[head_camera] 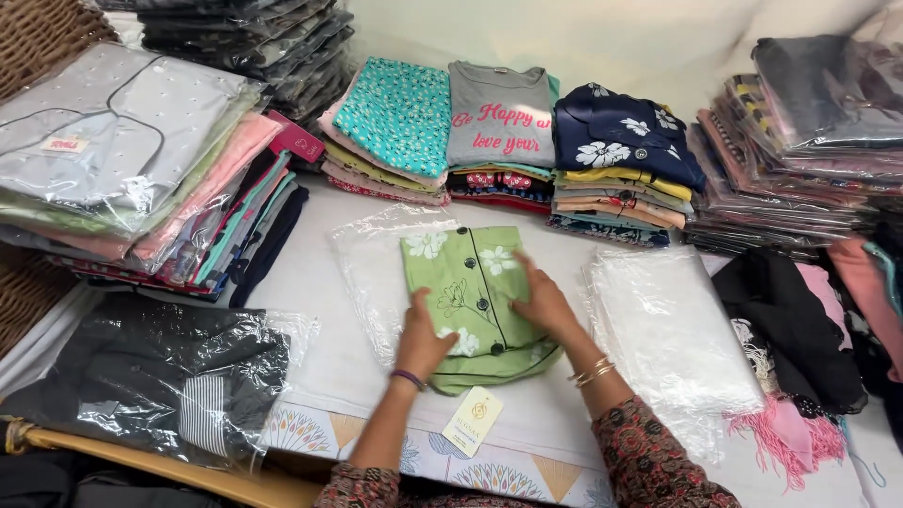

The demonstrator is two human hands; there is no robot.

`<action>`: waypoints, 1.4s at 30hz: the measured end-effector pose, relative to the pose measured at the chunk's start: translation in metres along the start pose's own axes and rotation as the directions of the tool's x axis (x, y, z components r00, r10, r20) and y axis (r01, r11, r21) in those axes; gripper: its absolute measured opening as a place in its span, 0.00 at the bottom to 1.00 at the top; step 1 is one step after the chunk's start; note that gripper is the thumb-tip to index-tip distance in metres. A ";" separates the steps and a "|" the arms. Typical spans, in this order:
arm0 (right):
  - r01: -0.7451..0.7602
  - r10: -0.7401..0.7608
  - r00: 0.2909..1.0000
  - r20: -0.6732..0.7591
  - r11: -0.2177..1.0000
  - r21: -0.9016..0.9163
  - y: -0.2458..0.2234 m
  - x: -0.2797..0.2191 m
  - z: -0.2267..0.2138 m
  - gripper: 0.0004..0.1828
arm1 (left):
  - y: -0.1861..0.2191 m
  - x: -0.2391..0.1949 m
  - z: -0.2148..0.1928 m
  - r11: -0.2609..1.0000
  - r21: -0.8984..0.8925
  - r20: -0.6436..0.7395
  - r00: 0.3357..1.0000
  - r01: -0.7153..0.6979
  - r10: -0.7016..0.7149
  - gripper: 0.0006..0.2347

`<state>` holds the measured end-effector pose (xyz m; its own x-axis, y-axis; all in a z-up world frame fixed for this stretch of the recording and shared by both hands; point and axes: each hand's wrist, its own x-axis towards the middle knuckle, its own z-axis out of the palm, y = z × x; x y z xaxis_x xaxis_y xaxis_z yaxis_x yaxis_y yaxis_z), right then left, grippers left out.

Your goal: The person folds and places several shirts into clear plastic bags on a table. They handle each shirt one at a time, fold it, insert it into a bag, and set the packaged item aside. The shirts include green, gray, and navy floral patterns.

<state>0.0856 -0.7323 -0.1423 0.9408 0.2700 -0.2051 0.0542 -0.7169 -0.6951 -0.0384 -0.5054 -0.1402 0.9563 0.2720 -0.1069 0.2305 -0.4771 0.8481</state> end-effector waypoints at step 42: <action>0.493 -0.466 0.868 0.174 0.762 -0.419 -0.029 -0.158 -0.059 0.20 | 0.046 -0.026 -0.032 0.875 -0.039 0.112 0.868 -0.483 0.484 0.04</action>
<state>-0.0450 -0.7921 -0.0497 0.7326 0.6802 0.0256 0.6458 -0.6826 -0.3419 -0.0587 -0.5077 -0.0820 0.9617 -0.0886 0.2595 -0.2672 -0.5164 0.8136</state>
